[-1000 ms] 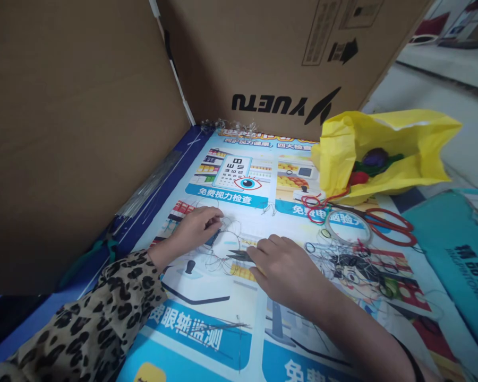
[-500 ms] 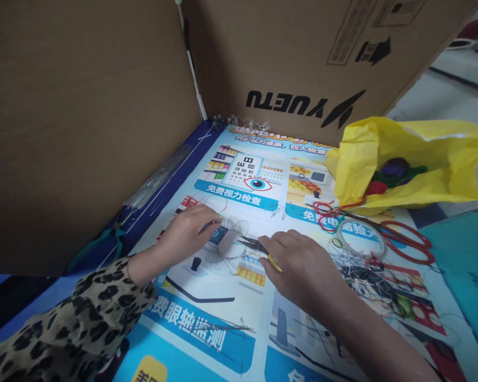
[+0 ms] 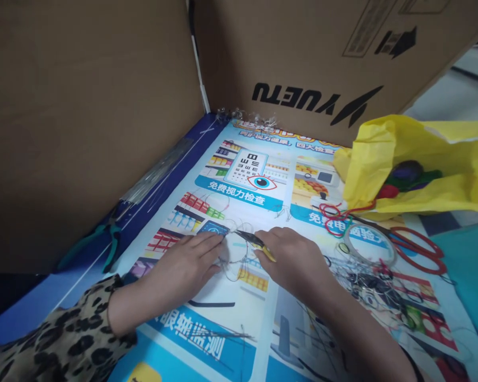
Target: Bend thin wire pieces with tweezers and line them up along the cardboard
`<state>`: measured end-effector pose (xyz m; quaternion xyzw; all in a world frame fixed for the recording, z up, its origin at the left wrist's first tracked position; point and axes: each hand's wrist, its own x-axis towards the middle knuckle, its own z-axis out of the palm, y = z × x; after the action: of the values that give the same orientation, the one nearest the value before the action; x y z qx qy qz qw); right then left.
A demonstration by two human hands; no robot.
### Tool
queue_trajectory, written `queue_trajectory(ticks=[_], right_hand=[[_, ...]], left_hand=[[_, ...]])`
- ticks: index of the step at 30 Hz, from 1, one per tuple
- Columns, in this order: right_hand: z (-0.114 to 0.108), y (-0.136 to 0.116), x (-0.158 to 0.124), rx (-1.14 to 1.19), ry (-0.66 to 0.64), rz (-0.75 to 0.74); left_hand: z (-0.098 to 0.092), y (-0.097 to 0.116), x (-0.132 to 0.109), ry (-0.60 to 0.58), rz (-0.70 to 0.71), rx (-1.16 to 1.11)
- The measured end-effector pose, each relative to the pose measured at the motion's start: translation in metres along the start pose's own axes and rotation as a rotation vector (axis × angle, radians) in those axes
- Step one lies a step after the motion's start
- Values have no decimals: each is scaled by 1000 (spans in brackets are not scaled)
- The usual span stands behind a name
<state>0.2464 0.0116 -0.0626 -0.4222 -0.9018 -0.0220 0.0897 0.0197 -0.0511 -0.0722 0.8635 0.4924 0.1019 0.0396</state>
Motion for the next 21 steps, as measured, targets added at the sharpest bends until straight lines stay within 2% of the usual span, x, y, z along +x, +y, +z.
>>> queue_trajectory(ticks=[7, 15, 21], right_hand=[[1, 4, -1, 67, 39, -48], [7, -12, 5, 7, 5, -60], [2, -19, 8, -32, -63, -11]], left_hand=[[1, -2, 1, -16, 25, 21], [6, -4, 0, 10, 56, 37], [0, -5, 2, -53, 71, 20]])
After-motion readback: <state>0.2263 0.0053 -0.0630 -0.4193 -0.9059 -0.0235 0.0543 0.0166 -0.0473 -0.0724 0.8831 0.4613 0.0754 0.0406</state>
